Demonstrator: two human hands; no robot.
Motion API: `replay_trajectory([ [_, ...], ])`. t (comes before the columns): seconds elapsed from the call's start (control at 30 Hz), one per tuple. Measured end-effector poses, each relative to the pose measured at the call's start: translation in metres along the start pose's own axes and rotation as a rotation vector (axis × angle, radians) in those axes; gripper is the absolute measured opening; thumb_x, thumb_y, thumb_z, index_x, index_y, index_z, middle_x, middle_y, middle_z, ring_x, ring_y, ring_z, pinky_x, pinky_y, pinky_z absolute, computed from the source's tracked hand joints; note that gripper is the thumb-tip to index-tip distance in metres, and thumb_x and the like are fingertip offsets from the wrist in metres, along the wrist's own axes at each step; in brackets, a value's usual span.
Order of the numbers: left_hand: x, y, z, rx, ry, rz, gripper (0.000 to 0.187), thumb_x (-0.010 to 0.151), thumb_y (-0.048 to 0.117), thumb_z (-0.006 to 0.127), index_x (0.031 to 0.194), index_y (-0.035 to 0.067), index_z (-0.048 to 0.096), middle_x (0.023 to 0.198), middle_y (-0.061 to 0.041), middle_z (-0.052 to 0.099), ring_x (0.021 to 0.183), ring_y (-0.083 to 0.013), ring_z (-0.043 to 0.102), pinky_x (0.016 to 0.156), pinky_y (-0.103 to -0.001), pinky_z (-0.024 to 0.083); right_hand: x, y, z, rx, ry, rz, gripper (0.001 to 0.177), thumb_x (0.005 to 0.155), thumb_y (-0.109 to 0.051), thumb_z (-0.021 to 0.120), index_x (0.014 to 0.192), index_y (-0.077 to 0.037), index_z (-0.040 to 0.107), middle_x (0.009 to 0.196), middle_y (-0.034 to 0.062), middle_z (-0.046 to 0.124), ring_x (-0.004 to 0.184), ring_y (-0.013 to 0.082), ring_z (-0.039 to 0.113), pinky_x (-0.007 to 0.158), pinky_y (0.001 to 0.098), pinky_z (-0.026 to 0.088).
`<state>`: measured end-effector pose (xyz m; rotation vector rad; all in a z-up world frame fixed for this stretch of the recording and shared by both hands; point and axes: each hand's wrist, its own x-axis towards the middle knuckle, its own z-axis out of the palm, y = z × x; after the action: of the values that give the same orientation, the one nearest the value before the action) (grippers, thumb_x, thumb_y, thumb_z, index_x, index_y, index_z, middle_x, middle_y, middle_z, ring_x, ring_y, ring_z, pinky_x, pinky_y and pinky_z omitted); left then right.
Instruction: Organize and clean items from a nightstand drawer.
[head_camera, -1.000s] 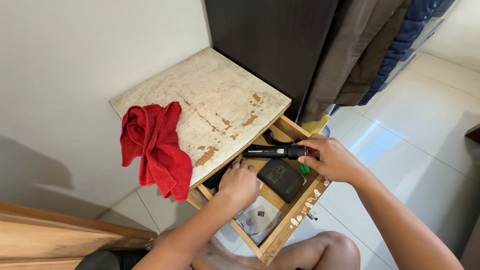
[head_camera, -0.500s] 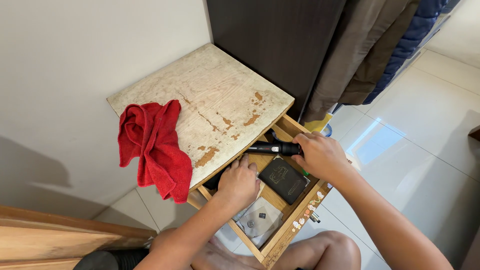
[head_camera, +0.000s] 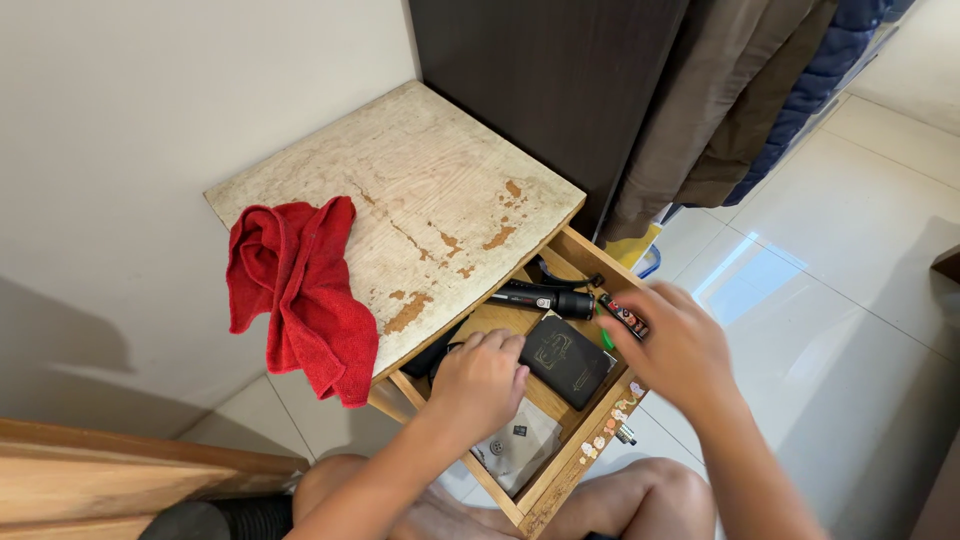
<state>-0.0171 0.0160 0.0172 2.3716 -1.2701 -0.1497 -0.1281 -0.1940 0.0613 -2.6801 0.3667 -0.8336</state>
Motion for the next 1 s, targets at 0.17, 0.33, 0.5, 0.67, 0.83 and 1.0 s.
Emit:
replay_trajectory([
  [0.17, -0.036, 0.002, -0.027, -0.188, 0.418, 0.218, 0.022, 0.088, 0.011, 0.070, 0.108, 0.004, 0.070, 0.108, -0.011, 0.073, 0.100, -0.0301, 0.069, 0.089, -0.040, 0.057, -0.119, 0.015, 0.034, 0.241, 0.161, 0.285, 0.022, 0.085, -0.020, 0.079, 0.077, -0.006, 0.065, 0.067, 0.0055, 0.064, 0.058, 0.0163, 0.056, 0.057, 0.0296, 0.046],
  [0.33, -0.070, -0.030, -0.054, 0.001, 0.825, 0.175, 0.018, 0.087, 0.012, 0.072, 0.104, 0.011, 0.067, 0.116, -0.007, 0.071, 0.111, -0.0292, 0.068, 0.102, -0.043, 0.054, -0.171, 0.016, 0.064, 0.465, 0.033, 0.341, 0.022, 0.083, -0.017, 0.079, 0.071, -0.007, 0.063, 0.058, 0.0013, 0.060, 0.052, 0.0114, 0.054, 0.054, 0.0249, 0.046],
  [0.5, -0.070, -0.066, -0.081, 0.203, 0.774, -0.233, 0.073, 0.068, 0.033, 0.085, 0.130, 0.001, 0.065, 0.143, -0.024, 0.050, 0.125, -0.0448, 0.047, 0.100, -0.055, 0.039, -0.159, 0.002, 0.050, 0.377, -0.114, 0.292, 0.017, 0.072, -0.013, 0.081, 0.076, -0.006, 0.066, 0.075, 0.0028, 0.067, 0.053, 0.0133, 0.055, 0.051, 0.0278, 0.044],
  [0.67, -0.066, -0.088, -0.075, 0.169, 0.688, -0.298, 0.061, 0.073, 0.026, 0.080, 0.129, 0.006, 0.067, 0.142, -0.019, 0.053, 0.122, -0.0422, 0.049, 0.102, -0.050, 0.043, -0.151, -0.006, 0.051, 0.452, -0.150, 0.217, 0.021, 0.064, -0.014, 0.082, 0.076, -0.007, 0.065, 0.071, 0.0015, 0.070, 0.050, 0.0109, 0.057, 0.047, 0.0261, 0.047],
  [0.83, -0.061, -0.107, -0.076, 0.105, 0.764, -0.374, 0.027, 0.082, 0.015, 0.071, 0.108, 0.008, 0.073, 0.126, -0.015, 0.069, 0.111, -0.0370, 0.062, 0.095, -0.044, 0.052, -0.161, -0.021, 0.068, 0.392, -0.112, 0.380, 0.010, 0.071, -0.008, 0.075, 0.073, -0.007, 0.065, 0.075, 0.0021, 0.066, 0.049, 0.0134, 0.055, 0.046, 0.0278, 0.045],
  [1.0, -0.066, -0.101, -0.103, -0.232, 0.895, -0.409, 0.020, 0.092, 0.015, 0.063, 0.107, 0.003, 0.067, 0.086, -0.019, 0.070, 0.079, -0.0347, 0.070, 0.075, -0.044, 0.057, -0.158, -0.030, 0.071, 0.368, -0.003, 0.303, 0.011, 0.079, -0.010, 0.073, 0.081, -0.007, 0.063, 0.073, 0.0046, 0.066, 0.054, 0.0153, 0.061, 0.048, 0.0281, 0.048],
])
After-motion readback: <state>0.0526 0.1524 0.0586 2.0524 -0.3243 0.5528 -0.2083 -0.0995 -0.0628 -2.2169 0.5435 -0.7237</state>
